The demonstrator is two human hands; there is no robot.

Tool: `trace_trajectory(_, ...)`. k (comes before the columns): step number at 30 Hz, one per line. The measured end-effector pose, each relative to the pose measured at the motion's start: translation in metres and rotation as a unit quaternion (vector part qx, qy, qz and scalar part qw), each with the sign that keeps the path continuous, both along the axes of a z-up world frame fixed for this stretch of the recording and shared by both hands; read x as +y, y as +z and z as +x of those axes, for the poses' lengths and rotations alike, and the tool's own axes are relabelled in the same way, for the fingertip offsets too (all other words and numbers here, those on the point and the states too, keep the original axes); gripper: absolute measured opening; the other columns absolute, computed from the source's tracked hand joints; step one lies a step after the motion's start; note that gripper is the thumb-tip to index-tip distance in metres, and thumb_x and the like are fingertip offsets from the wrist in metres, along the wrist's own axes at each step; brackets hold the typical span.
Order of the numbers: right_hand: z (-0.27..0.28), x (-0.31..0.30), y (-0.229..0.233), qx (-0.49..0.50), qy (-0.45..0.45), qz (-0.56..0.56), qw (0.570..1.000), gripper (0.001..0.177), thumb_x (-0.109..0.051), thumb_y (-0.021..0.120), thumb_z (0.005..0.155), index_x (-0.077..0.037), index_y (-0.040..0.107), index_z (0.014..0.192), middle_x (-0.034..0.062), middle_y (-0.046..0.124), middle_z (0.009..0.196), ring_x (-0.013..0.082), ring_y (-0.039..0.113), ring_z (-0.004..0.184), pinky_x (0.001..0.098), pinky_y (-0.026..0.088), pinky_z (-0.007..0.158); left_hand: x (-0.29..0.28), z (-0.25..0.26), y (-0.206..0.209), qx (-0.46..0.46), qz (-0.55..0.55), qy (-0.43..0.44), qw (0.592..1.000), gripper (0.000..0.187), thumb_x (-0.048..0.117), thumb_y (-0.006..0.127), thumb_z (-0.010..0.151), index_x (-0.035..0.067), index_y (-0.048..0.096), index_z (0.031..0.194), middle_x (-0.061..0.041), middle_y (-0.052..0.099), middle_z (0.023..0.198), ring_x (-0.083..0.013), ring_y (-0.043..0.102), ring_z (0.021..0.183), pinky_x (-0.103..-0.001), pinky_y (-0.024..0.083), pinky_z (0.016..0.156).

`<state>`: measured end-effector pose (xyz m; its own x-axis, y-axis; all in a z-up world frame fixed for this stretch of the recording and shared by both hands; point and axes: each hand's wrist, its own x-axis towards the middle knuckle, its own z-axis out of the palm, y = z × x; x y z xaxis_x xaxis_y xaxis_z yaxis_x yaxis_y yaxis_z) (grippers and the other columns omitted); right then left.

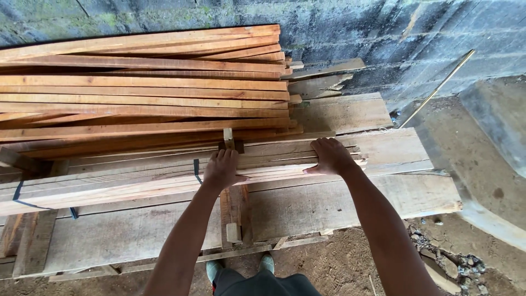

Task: Bundling a set of long wooden planks together using plastic straps and a hand tool.

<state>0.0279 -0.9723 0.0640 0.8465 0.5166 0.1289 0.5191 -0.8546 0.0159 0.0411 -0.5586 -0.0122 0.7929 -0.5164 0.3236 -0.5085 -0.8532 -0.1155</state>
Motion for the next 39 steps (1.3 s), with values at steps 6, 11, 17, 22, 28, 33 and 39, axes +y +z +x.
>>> trace_trajectory(6, 0.0, -0.001, -0.006, -0.066, 0.006, 0.024, 0.998, 0.091, -0.079, 0.082, 0.051, -0.015, 0.062, 0.113, 0.0058, 0.065, 0.092, 0.0241, 0.069, 0.092, 0.0396, 0.056, 0.084, -0.002, -0.008, 0.027, 0.011, -0.003, -0.014, 1.0, 0.092, 0.078, 0.083, 0.052, 0.012, 0.056, 0.11, -0.006, 0.061, 0.095, -0.0255, 0.067, 0.095, -0.041, 0.055, 0.085)
trace_trajectory(11, -0.004, 0.004, -0.001, -0.081, 0.001, 0.022, 0.996, 0.087, -0.072, 0.084, 0.052, -0.014, 0.06, 0.111, 0.0066, 0.063, 0.096, 0.025, 0.067, 0.095, 0.0401, 0.055, 0.086, -0.001, -0.006, 0.019, -0.009, -0.015, -0.02, 1.0, 0.095, 0.077, 0.085, 0.044, 0.012, 0.057, 0.107, -0.005, 0.061, 0.092, -0.0251, 0.067, 0.093, -0.041, 0.053, 0.084)
trace_trajectory(17, 0.007, -0.002, -0.021, -0.085, 0.022, 0.013, 0.996, 0.078, -0.071, 0.085, 0.052, -0.013, 0.059, 0.097, 0.0078, 0.06, 0.088, 0.027, 0.066, 0.089, 0.042, 0.055, 0.081, 0.001, -0.006, 0.011, 0.018, -0.012, -0.007, 1.0, 0.089, 0.075, 0.085, 0.051, 0.014, 0.056, 0.109, -0.005, 0.062, 0.095, -0.0247, 0.067, 0.096, -0.041, 0.053, 0.085)
trace_trajectory(22, 0.007, -0.002, -0.019, -0.098, 0.025, -0.003, 0.995, 0.078, -0.073, 0.083, 0.052, -0.013, 0.059, 0.097, 0.0075, 0.06, 0.088, 0.0262, 0.066, 0.088, 0.0405, 0.055, 0.08, 0.0, -0.004, 0.013, 0.019, -0.021, -0.01, 1.0, 0.086, 0.073, 0.086, 0.054, 0.013, 0.056, 0.109, -0.005, 0.062, 0.093, -0.0245, 0.068, 0.093, -0.04, 0.053, 0.084)
trace_trajectory(28, 0.001, 0.003, -0.007, -0.104, 0.016, 0.009, 0.994, 0.083, -0.075, 0.083, 0.05, -0.014, 0.06, 0.103, 0.0063, 0.06, 0.093, 0.0251, 0.065, 0.092, 0.0402, 0.053, 0.081, -0.001, -0.001, 0.01, -0.014, -0.033, -0.018, 0.999, 0.093, 0.082, 0.079, 0.049, 0.012, 0.058, 0.107, -0.005, 0.062, 0.091, -0.0248, 0.068, 0.09, -0.04, 0.054, 0.077)
trace_trajectory(33, -0.005, 0.012, -0.009, -0.057, -0.052, -0.027, 0.997, 0.095, -0.08, 0.08, 0.048, -0.02, 0.059, 0.118, 0.0026, 0.066, 0.11, 0.0216, 0.065, 0.111, 0.0406, 0.048, 0.101, -0.002, 0.0, 0.007, -0.04, -0.061, -0.029, 0.997, 0.095, 0.075, 0.085, 0.038, 0.012, 0.059, 0.104, -0.006, 0.062, 0.089, -0.026, 0.068, 0.086, -0.042, 0.053, 0.073)
trace_trajectory(39, -0.021, 0.108, 0.009, -0.08, -0.039, 0.027, 0.996, 0.089, -0.072, 0.085, 0.057, -0.015, 0.061, 0.122, 0.0079, 0.071, 0.109, 0.0267, 0.069, 0.106, 0.0449, 0.049, 0.098, 0.0, 0.002, 0.003, -0.06, -0.086, -0.041, 0.994, 0.088, 0.074, 0.084, 0.041, 0.012, 0.061, 0.1, -0.006, 0.061, 0.085, -0.0256, 0.066, 0.081, -0.041, 0.051, 0.069)
